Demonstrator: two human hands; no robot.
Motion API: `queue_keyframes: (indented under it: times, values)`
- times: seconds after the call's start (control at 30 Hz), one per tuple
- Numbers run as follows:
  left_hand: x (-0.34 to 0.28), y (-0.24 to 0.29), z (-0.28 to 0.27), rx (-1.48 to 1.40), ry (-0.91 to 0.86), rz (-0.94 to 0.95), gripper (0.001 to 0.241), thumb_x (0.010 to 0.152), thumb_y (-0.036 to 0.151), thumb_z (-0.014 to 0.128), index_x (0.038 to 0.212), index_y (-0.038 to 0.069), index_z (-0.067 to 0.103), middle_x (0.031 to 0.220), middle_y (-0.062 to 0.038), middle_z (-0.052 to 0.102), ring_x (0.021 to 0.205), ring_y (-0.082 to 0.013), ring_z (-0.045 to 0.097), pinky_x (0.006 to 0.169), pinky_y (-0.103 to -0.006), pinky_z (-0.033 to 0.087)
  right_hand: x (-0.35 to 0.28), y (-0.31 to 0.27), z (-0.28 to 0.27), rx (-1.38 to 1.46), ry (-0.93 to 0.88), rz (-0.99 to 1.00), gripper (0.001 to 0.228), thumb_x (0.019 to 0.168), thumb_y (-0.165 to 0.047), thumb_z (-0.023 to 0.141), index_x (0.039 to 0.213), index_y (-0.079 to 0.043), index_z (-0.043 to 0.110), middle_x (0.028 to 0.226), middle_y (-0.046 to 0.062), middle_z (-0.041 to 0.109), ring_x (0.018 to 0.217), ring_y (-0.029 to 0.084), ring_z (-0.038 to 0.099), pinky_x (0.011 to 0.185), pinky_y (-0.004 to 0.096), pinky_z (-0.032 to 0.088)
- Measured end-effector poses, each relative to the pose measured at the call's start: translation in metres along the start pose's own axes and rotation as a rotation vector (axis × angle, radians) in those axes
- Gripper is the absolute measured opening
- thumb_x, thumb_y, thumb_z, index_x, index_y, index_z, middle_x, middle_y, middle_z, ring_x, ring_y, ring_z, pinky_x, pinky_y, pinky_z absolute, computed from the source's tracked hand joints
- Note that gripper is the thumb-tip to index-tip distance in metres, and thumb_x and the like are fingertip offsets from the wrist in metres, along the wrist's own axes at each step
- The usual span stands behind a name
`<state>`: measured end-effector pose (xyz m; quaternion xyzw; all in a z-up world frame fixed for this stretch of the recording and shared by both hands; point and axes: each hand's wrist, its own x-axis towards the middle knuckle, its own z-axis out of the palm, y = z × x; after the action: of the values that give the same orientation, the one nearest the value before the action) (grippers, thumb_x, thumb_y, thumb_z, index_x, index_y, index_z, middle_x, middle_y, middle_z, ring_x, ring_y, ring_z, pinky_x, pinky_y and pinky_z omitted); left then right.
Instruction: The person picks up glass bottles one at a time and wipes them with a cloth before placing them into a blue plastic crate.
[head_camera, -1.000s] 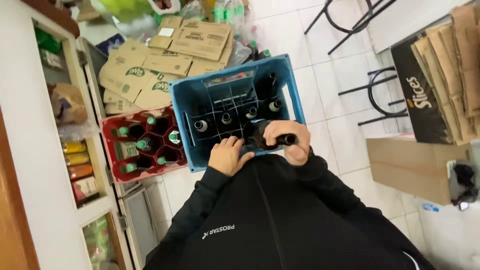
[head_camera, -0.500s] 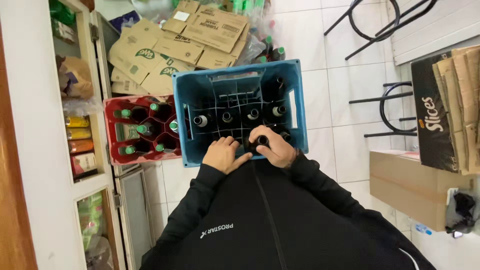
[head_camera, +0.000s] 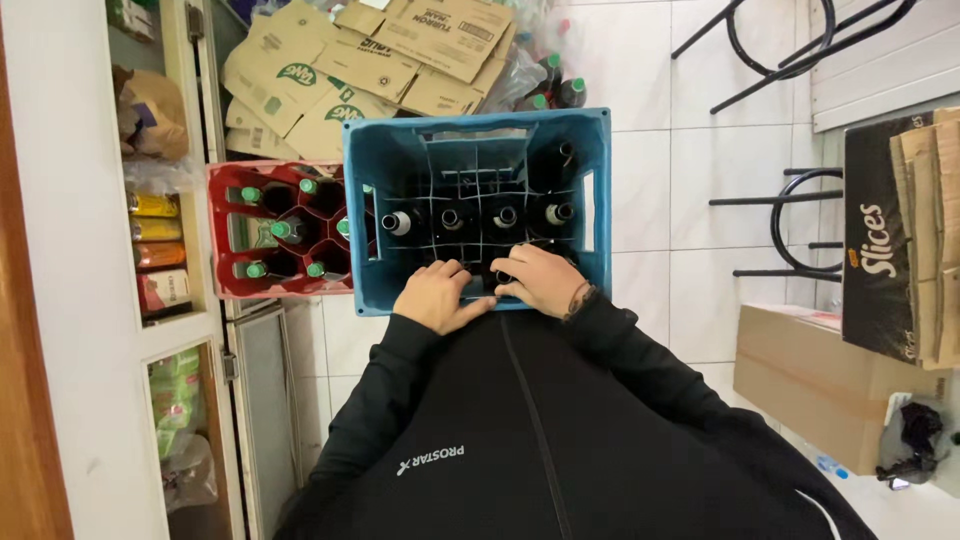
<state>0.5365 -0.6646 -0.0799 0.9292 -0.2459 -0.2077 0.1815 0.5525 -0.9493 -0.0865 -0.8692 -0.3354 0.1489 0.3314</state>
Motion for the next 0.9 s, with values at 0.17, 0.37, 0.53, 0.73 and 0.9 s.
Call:
queue_keyframes:
  times: [0.17, 0.37, 0.53, 0.73, 0.9]
  values:
    - [-0.002, -0.002, 0.002, 0.02, -0.017, 0.033, 0.076, 0.103, 0.087, 0.059, 0.117, 0.016, 0.083, 0.122, -0.005, 0.076, 0.123, -0.0312, 0.077, 0.1, -0.0491, 0.062, 0.005, 0.012, 0.01, -0.113, -0.06, 0.047, 0.038, 0.112, -0.036, 0.08, 0.141, -0.012, 0.078, 0.1, 0.003, 0.066, 0.1, 0.03, 0.067, 0.084, 0.041, 0.062]
    - [-0.002, -0.004, 0.008, 0.01, 0.013, 0.043, 0.074, 0.102, 0.087, 0.063, 0.117, 0.017, 0.084, 0.118, -0.003, 0.076, 0.117, -0.0289, 0.077, 0.099, -0.0465, 0.061, 0.016, 0.01, 0.003, -0.125, -0.18, 0.123, 0.039, 0.111, -0.04, 0.08, 0.141, -0.015, 0.081, 0.101, 0.002, 0.07, 0.102, 0.026, 0.065, 0.089, 0.038, 0.059]
    - [-0.001, -0.005, 0.008, 0.005, 0.04, 0.042, 0.074, 0.1, 0.087, 0.065, 0.117, 0.018, 0.084, 0.116, -0.002, 0.078, 0.113, -0.0291, 0.078, 0.098, -0.0465, 0.062, 0.016, 0.016, -0.003, -0.185, -0.277, 0.11, 0.046, 0.103, -0.047, 0.085, 0.138, -0.017, 0.08, 0.107, 0.006, 0.076, 0.109, 0.029, 0.067, 0.095, 0.045, 0.057]
    - [-0.002, -0.007, 0.008, -0.013, 0.109, 0.067, 0.071, 0.106, 0.082, 0.062, 0.128, 0.017, 0.082, 0.112, -0.006, 0.08, 0.109, -0.0306, 0.08, 0.098, -0.0475, 0.062, -0.007, 0.001, -0.032, -0.078, -0.217, -0.005, 0.043, 0.114, -0.03, 0.075, 0.149, -0.006, 0.076, 0.112, 0.014, 0.077, 0.106, 0.034, 0.069, 0.096, 0.047, 0.059]
    - [-0.001, -0.003, 0.007, 0.05, 0.153, 0.001, 0.055, 0.112, 0.071, 0.059, 0.119, 0.023, 0.083, 0.1, 0.0, 0.079, 0.098, -0.0256, 0.081, 0.095, -0.0427, 0.062, -0.02, -0.009, -0.042, 0.006, -0.092, -0.132, 0.02, 0.118, -0.029, 0.072, 0.113, -0.013, 0.082, 0.096, 0.002, 0.075, 0.095, 0.024, 0.073, 0.089, 0.036, 0.062]
